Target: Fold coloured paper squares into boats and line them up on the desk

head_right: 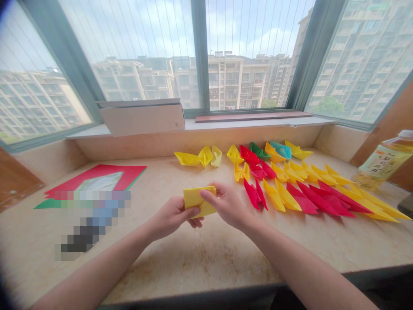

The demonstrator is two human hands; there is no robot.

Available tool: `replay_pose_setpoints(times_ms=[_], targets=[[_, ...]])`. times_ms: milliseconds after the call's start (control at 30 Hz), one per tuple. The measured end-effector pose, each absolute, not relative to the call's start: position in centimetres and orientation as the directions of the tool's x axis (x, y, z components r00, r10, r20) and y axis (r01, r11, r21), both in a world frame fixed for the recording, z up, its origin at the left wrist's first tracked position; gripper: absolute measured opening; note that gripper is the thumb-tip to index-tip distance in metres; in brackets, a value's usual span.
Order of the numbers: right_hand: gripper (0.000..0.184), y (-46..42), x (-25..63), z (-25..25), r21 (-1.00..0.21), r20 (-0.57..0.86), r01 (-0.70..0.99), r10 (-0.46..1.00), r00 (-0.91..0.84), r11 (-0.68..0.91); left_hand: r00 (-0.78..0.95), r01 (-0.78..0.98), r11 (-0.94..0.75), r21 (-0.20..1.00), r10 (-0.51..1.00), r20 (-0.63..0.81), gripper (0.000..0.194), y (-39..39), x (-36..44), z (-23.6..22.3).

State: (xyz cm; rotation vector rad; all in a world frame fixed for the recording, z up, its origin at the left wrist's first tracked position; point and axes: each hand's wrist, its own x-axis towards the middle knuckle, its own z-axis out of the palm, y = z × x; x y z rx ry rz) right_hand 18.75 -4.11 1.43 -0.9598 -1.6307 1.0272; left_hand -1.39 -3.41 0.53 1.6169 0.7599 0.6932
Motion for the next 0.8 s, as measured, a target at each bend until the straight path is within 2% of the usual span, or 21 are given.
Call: replay_pose_setpoints(times_ms=[133,300,400,633,733,800], targets=[[0.052,-4.4,18.8,1.9,-0.920,0.294,0.156,0.897,-0.331,0.360,0.623,0.140,-0.160,0.977,0.781,0.038,0.042,-3.3,-1.7,1.0],[0.058,-4.2,18.3,1.7,-0.956,0.269,0.053,0.932,-0.242,0.289,0.609,0.122,-0.105,0.987,0.793,0.009,0.049,-3.6,-1.4,1.2],[0.062,-3.7,18.5,1.5,-0.969,0.239,0.004,0.937,-0.256,0.249,0.647,0.109,-0.094,0.990,0.763,0.001,0.053,-3.8,-1.4,1.3],[0.061,-3.0,19.4,1.3,-0.966,0.246,-0.015,0.902,-0.355,0.258,0.695,0.101,-0.102,0.990,0.719,0.003,0.054,-3.8,-1.8,1.6],[0.062,-2.7,19.7,0.8,-0.947,0.280,0.050,0.894,-0.349,0.316,0.650,0.064,-0.055,0.996,0.760,0.000,0.052,-3.5,-1.6,1.3],[0.053,-2.6,19.8,0.4,-0.890,0.398,0.113,0.874,-0.278,0.441,0.565,0.008,0.002,1.000,0.825,-0.006,0.047,-3.1,-1.4,1.0]])
